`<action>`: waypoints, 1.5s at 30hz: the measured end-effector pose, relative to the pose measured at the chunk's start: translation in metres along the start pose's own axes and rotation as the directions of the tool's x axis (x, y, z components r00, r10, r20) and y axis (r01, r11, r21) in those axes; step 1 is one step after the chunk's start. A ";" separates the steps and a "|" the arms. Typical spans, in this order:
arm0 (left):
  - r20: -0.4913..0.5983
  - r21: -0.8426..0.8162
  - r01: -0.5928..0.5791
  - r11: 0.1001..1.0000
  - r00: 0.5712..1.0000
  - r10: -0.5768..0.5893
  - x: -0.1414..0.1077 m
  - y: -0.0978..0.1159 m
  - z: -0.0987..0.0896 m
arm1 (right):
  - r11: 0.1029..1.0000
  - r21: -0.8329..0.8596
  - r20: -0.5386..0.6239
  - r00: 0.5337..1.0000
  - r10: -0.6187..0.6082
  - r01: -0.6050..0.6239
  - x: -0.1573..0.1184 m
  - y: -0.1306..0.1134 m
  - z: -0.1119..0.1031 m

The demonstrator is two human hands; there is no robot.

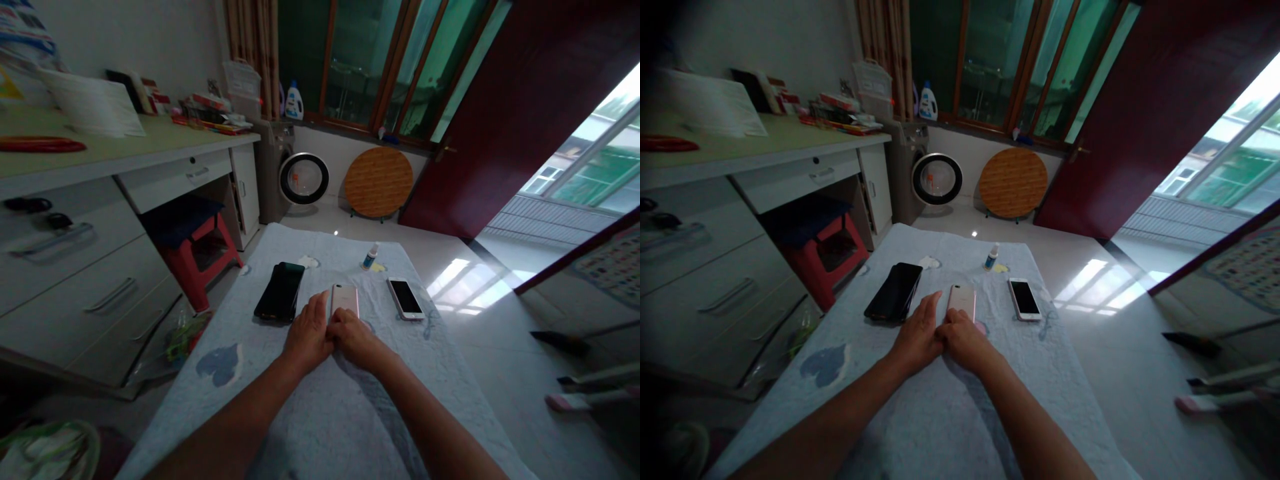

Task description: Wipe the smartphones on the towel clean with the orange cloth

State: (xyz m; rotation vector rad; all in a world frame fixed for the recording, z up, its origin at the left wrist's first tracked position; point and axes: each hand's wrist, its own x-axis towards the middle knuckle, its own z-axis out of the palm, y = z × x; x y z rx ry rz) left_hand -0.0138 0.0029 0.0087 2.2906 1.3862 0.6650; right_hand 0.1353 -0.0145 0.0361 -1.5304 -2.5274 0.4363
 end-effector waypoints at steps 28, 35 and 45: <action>0.158 0.169 -0.093 0.981 0.985 0.067 -0.001 0.009 -0.012 | 0.946 -0.252 -0.022 0.978 0.205 -0.204 0.099 0.068 -0.019; 0.162 0.154 -0.071 0.985 0.986 0.046 -0.002 0.008 -0.010 | 0.918 -0.267 -0.078 0.956 0.282 -0.293 0.079 0.087 -0.023; 0.154 0.148 -0.073 0.986 0.987 0.050 -0.002 0.008 -0.010 | 0.877 -0.174 -0.249 0.881 0.402 -0.449 0.047 0.094 -0.009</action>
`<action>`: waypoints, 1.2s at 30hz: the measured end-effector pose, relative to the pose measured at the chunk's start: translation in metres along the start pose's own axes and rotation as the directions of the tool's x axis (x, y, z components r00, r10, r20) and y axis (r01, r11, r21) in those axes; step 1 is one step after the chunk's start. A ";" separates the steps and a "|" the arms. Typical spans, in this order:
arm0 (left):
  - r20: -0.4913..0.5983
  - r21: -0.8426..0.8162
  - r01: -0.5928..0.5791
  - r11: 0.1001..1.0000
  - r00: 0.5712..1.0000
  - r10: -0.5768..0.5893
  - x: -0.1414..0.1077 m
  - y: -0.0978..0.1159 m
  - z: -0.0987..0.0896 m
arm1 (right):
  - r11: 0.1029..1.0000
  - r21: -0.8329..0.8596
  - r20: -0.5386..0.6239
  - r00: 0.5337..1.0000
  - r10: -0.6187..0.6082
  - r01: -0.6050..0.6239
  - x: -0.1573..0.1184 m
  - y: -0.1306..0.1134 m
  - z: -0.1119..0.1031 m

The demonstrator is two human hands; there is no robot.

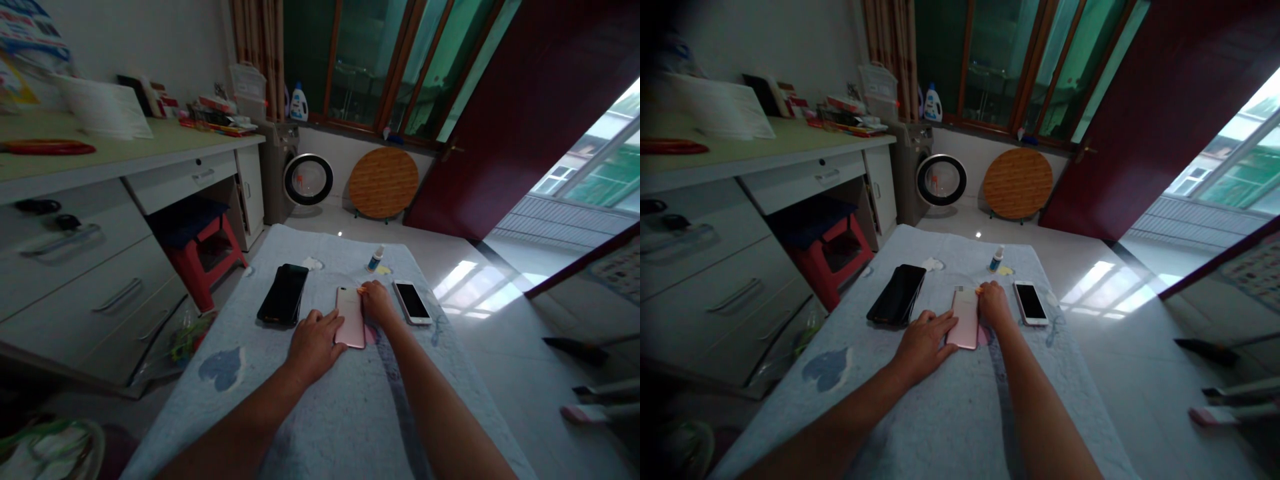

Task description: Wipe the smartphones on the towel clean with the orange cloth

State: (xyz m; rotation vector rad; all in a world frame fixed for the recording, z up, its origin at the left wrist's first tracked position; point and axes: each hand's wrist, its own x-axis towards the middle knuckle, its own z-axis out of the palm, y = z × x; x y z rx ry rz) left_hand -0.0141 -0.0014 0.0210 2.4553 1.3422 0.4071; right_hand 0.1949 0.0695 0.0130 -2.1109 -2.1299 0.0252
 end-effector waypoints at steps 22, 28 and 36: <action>0.022 0.020 -0.007 1.000 1.000 0.007 0.001 0.000 0.000 | 0.933 0.352 0.004 0.997 -0.077 0.071 -0.126 -0.027 -0.025; 0.053 0.033 -0.045 0.998 0.998 0.044 0.002 -0.001 -0.001 | 0.966 0.250 0.003 0.998 -0.068 0.065 -0.103 -0.030 -0.017; 0.044 0.058 -0.098 0.993 0.994 0.096 0.002 -0.004 -0.002 | 0.993 0.116 -0.038 0.999 0.028 -0.023 -0.015 -0.022 -0.004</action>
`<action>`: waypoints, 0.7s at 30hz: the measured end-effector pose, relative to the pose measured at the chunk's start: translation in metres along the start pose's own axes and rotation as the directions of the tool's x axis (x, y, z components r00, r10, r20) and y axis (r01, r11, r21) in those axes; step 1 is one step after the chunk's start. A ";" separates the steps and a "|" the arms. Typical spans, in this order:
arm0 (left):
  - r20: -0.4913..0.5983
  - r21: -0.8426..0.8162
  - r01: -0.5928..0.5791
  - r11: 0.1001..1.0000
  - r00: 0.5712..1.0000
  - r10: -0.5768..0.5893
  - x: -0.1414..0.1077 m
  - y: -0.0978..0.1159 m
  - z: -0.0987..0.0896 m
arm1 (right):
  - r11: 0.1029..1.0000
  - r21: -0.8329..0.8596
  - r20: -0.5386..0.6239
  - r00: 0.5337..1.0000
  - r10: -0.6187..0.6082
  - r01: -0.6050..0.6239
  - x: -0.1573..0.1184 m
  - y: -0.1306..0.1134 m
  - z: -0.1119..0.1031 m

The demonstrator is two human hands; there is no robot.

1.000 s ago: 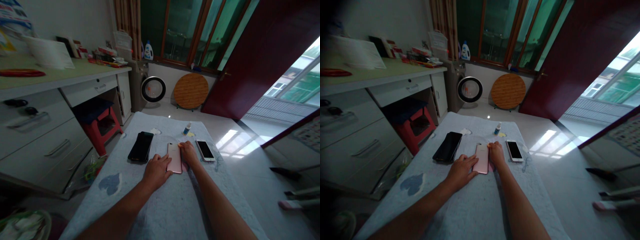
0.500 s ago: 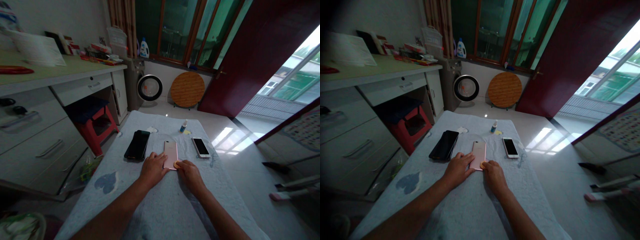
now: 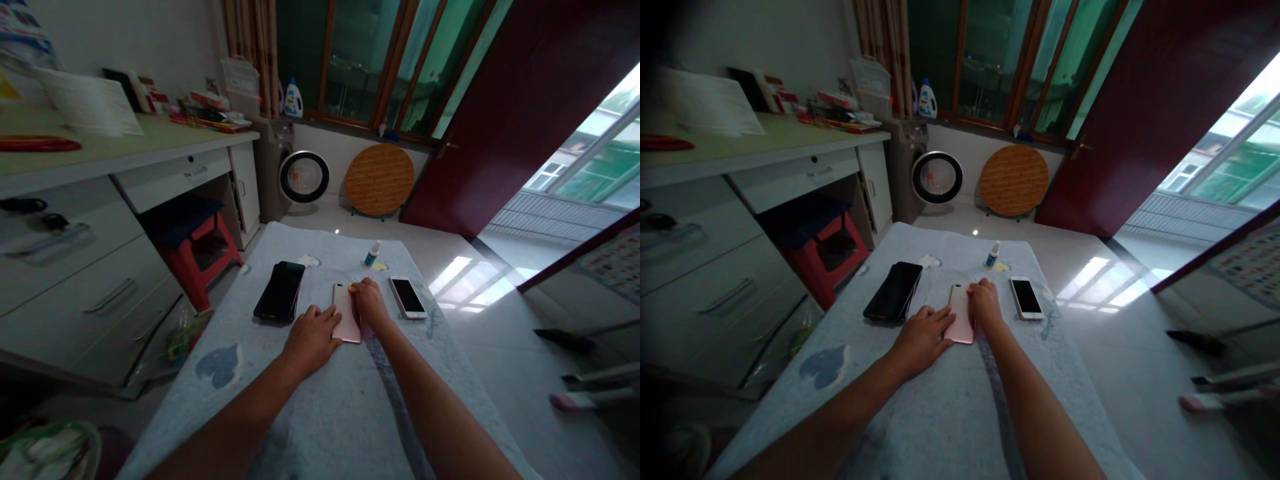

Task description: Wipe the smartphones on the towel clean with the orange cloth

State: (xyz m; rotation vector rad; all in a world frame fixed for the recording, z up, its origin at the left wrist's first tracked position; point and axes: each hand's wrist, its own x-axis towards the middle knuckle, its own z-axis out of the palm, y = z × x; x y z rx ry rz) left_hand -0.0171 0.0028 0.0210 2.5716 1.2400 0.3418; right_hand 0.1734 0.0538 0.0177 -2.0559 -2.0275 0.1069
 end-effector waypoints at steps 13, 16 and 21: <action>-0.031 -0.058 0.113 0.992 0.993 -0.115 0.000 0.004 0.003 | 0.968 -0.022 -0.024 0.968 -0.249 0.249 -0.010 -0.025 0.005; -0.041 -0.081 0.138 0.987 0.989 -0.142 0.000 0.004 0.005 | 0.944 0.034 0.009 0.944 -0.329 0.329 -0.025 -0.028 0.004; -0.016 -0.111 0.099 0.989 0.995 -0.101 -0.001 0.002 0.005 | 0.915 0.149 0.030 0.923 -0.383 0.374 -0.056 -0.030 -0.001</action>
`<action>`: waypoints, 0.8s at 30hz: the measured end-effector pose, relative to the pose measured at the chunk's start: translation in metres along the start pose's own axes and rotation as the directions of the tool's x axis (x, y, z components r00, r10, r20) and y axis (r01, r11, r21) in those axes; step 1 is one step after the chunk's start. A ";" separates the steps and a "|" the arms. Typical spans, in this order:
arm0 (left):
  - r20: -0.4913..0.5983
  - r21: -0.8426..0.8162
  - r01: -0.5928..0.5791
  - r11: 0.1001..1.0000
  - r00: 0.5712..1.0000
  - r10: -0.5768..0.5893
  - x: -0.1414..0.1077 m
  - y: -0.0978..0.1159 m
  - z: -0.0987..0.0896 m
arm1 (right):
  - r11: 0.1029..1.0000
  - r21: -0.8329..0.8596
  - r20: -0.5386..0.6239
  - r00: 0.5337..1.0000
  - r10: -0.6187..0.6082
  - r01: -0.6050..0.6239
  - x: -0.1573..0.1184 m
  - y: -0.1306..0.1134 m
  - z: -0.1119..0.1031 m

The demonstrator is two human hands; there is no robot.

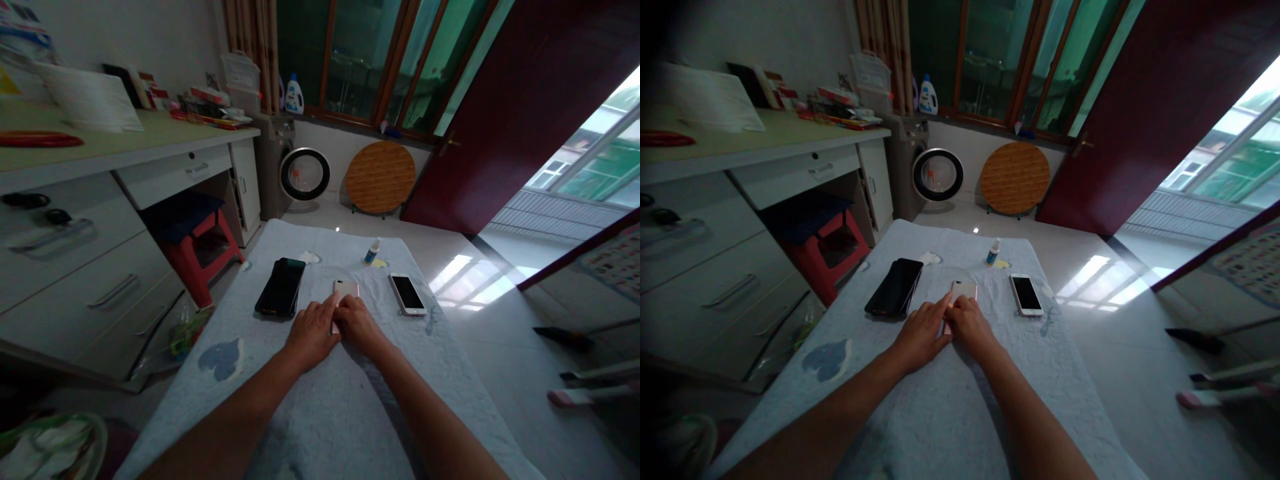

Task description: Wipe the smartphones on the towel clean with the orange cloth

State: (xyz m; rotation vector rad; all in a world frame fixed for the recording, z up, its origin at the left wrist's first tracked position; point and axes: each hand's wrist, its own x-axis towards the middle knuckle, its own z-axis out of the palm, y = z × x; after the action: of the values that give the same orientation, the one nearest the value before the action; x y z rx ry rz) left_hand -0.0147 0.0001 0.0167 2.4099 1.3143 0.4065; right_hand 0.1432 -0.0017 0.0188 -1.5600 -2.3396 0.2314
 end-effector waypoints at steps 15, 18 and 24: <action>0.075 0.020 0.028 0.999 0.997 -0.030 0.002 0.002 -0.008 | 0.980 -0.036 -0.025 0.981 0.194 -0.195 0.014 0.032 -0.011; 0.078 0.031 0.014 0.999 0.997 -0.016 0.002 0.002 -0.008 | 0.965 -0.116 -0.001 0.971 0.238 -0.237 0.036 0.042 -0.014; 0.037 0.036 -0.077 0.996 0.996 0.075 0.001 0.000 -0.009 | 0.945 -0.280 0.068 0.978 0.197 -0.171 0.077 0.037 -0.011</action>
State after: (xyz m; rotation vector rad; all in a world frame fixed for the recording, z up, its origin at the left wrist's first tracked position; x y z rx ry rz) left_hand -0.0181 0.0030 0.0251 2.4919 1.2285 0.3603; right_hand 0.1523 0.0835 0.0311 -1.9427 -2.3782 0.0243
